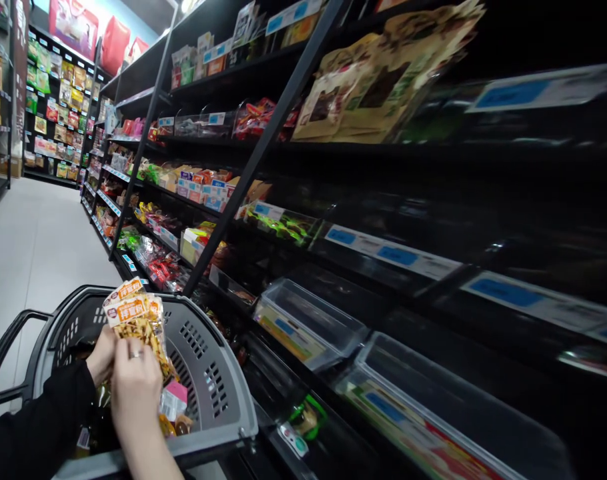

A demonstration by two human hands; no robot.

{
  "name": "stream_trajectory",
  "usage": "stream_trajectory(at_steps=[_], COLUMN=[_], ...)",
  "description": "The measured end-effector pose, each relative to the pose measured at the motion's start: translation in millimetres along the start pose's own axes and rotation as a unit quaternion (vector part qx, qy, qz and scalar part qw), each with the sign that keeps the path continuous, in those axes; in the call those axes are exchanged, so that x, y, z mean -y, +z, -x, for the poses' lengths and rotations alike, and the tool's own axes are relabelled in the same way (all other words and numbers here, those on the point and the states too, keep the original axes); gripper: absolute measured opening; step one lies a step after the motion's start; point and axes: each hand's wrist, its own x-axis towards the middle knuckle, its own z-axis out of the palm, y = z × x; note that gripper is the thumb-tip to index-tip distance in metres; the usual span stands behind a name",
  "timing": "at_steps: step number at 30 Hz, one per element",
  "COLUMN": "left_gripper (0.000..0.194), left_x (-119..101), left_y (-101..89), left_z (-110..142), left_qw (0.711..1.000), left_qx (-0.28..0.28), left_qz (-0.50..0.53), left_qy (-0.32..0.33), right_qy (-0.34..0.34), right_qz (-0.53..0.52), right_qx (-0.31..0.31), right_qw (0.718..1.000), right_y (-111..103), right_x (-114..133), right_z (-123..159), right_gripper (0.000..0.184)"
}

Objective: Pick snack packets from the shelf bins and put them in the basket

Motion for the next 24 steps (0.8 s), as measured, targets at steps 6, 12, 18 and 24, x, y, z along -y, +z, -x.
stream_trajectory(at_steps=[6,12,18,24], left_gripper=[0.039,0.043,0.050,0.074], left_x=[-4,-9,-9,-11], left_y=[10.1,8.3,9.2,16.4], left_z=[0,5,7,15], left_qw=[1.000,0.998,0.995,0.987], left_qx=[-0.001,0.048,0.094,0.157], left_qz=[-0.029,0.023,0.029,0.025], left_qy=[-0.006,-0.018,-0.036,-0.011], right_qy=[0.411,0.543,0.497,0.462], right_qz=[-0.357,-0.411,-0.463,-0.511], right_qx=[-0.119,-0.120,-0.052,0.005], right_qw=[0.831,0.722,0.732,0.725], right_y=[-47,-13,17,20], right_x=[-108,-175,-147,-130], right_z=[-11,14,19,15], right_gripper=[0.031,0.041,0.043,0.042])
